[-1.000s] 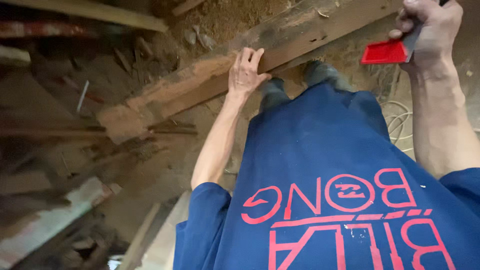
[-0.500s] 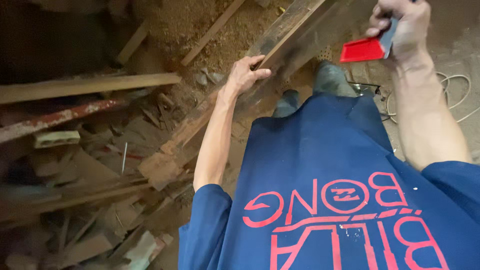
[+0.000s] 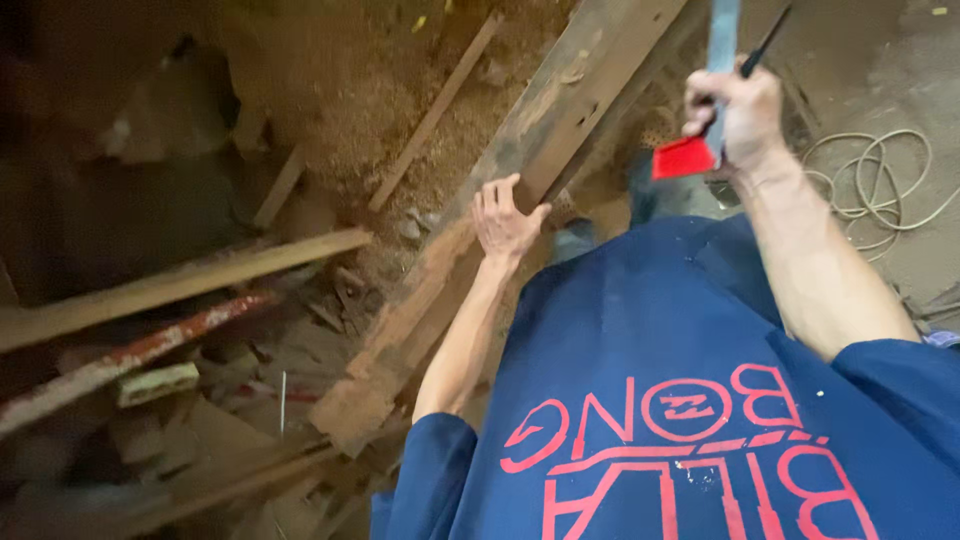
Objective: The person uses a metal ruler and a red square to mark lines on a wooden plank with a black pen. They then use a yellow tape measure to measure the length of the plank. The person is wearing a blue t-shirt and is working in a workshop environment.
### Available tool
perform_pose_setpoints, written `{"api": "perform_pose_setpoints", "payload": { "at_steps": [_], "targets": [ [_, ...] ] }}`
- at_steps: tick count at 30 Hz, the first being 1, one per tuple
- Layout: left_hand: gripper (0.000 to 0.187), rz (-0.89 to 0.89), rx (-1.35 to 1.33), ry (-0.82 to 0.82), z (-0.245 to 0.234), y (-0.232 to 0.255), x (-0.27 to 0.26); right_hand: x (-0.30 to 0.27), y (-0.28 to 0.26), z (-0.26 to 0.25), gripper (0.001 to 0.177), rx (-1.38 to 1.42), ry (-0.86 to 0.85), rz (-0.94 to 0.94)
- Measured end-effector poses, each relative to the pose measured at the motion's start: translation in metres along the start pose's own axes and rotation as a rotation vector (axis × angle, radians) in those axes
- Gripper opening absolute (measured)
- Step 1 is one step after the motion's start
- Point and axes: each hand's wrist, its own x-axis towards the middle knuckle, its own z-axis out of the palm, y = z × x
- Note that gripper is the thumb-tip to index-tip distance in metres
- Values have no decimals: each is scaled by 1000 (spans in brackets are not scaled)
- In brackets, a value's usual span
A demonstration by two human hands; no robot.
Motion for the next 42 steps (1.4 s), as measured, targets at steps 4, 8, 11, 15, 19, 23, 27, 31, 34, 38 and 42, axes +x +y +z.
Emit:
{"api": "perform_pose_setpoints", "payload": {
  "at_steps": [4, 8, 11, 15, 19, 23, 27, 31, 34, 38, 42],
  "targets": [
    [83, 198, -255, -67, -2, 50, 23, 15, 3, 3, 9, 46, -41, 87],
    [83, 342, -365, -134, 30, 139, 60, 52, -21, 7, 13, 35, -73, 191],
    [64, 313, -301, -26, 62, 189, 104, 85, -54, -6, 17, 101, -126, 246],
    [54, 370, -300, 100, 96, 238, 178, 131, -118, -64, 28, -257, -190, 52],
    [49, 247, -183, 150, 131, 313, 238, 150, -171, -140, 46, -553, -223, -268],
    [48, 261, -161, 98, 156, 392, 281, 159, -204, -194, 49, -522, 41, -325],
    [71, 421, -272, -145, 168, 439, 326, 185, -235, -243, 44, -455, 250, -321],
    [75, 392, -315, -290, 192, 457, 370, 228, -263, -291, 37, -254, 319, -340],
    [60, 289, -180, -114, 221, 456, 415, 257, -282, -323, 37, -73, 296, -333],
    [67, 191, -61, 60, 265, 453, 487, 298, -307, -357, 35, -73, 283, -321],
    [75, 127, -13, 49, 294, 458, 545, 347, -339, -369, 34, -145, 294, -245]
  ]
}}
